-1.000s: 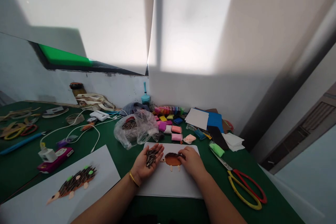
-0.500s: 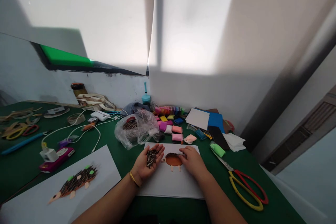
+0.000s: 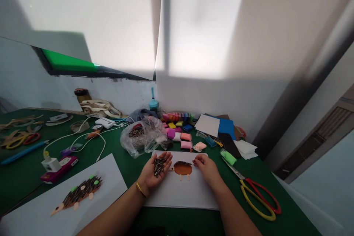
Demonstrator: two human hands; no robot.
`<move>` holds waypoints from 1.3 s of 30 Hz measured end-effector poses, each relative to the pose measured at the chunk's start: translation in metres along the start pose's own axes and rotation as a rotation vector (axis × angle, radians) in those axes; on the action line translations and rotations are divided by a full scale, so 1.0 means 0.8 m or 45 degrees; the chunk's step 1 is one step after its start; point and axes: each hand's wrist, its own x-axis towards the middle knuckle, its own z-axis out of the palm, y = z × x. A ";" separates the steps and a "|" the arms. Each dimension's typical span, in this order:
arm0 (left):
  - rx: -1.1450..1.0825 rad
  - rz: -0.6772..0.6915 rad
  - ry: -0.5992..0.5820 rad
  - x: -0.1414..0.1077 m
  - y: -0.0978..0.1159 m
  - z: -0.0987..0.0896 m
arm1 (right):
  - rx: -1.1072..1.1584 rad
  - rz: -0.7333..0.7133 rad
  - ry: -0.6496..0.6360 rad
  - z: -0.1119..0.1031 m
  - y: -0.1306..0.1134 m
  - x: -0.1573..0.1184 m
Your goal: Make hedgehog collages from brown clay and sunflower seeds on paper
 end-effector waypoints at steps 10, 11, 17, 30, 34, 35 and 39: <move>0.019 0.027 0.008 0.001 0.001 -0.001 | -0.338 -0.050 -0.060 -0.010 -0.006 -0.010; 0.022 0.029 0.009 0.001 0.001 -0.001 | -0.363 -0.045 -0.075 -0.011 -0.006 -0.011; 0.028 0.033 0.000 0.001 0.001 0.000 | -0.493 -0.024 -0.048 -0.007 -0.004 -0.010; 0.016 0.019 0.013 0.003 0.002 -0.003 | -0.609 -0.028 -0.040 0.001 0.003 -0.007; 0.018 0.014 0.007 0.002 0.002 -0.002 | -0.625 -0.024 -0.029 0.004 0.000 -0.008; 0.019 0.015 0.008 0.001 0.002 -0.002 | -0.625 -0.029 -0.022 0.005 -0.001 -0.009; 0.022 0.014 0.021 0.001 0.002 -0.001 | -0.598 -0.024 0.024 0.002 -0.003 -0.011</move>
